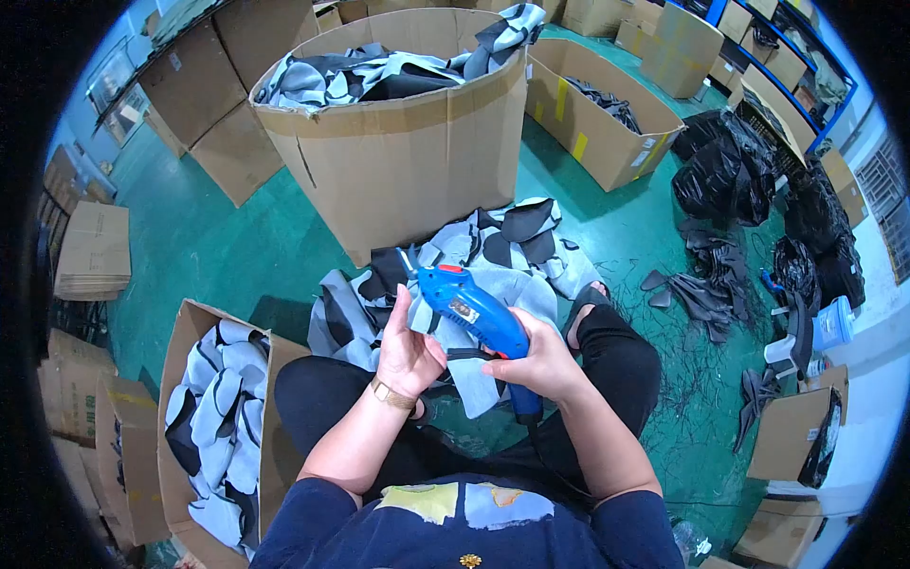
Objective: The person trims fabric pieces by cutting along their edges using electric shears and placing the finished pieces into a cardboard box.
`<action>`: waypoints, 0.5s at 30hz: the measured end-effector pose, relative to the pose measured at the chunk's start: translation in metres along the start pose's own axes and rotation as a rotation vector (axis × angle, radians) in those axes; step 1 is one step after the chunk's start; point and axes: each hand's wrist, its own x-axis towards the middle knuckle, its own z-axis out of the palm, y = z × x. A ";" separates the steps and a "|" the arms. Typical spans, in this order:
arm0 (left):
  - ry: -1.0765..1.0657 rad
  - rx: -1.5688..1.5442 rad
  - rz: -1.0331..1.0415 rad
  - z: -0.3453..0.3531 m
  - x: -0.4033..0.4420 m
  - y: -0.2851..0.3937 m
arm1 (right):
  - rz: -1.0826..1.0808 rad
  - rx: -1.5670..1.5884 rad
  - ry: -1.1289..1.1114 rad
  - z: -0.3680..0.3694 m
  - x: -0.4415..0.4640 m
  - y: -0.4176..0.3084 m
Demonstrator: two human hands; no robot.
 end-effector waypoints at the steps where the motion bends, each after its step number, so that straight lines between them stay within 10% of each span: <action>1: -0.037 -0.014 -0.020 -0.006 0.003 0.002 | 0.002 0.015 0.023 -0.003 -0.001 0.002; 15: 0.190 0.596 0.516 0.001 -0.009 0.007 | 0.222 0.088 0.115 -0.021 -0.041 0.009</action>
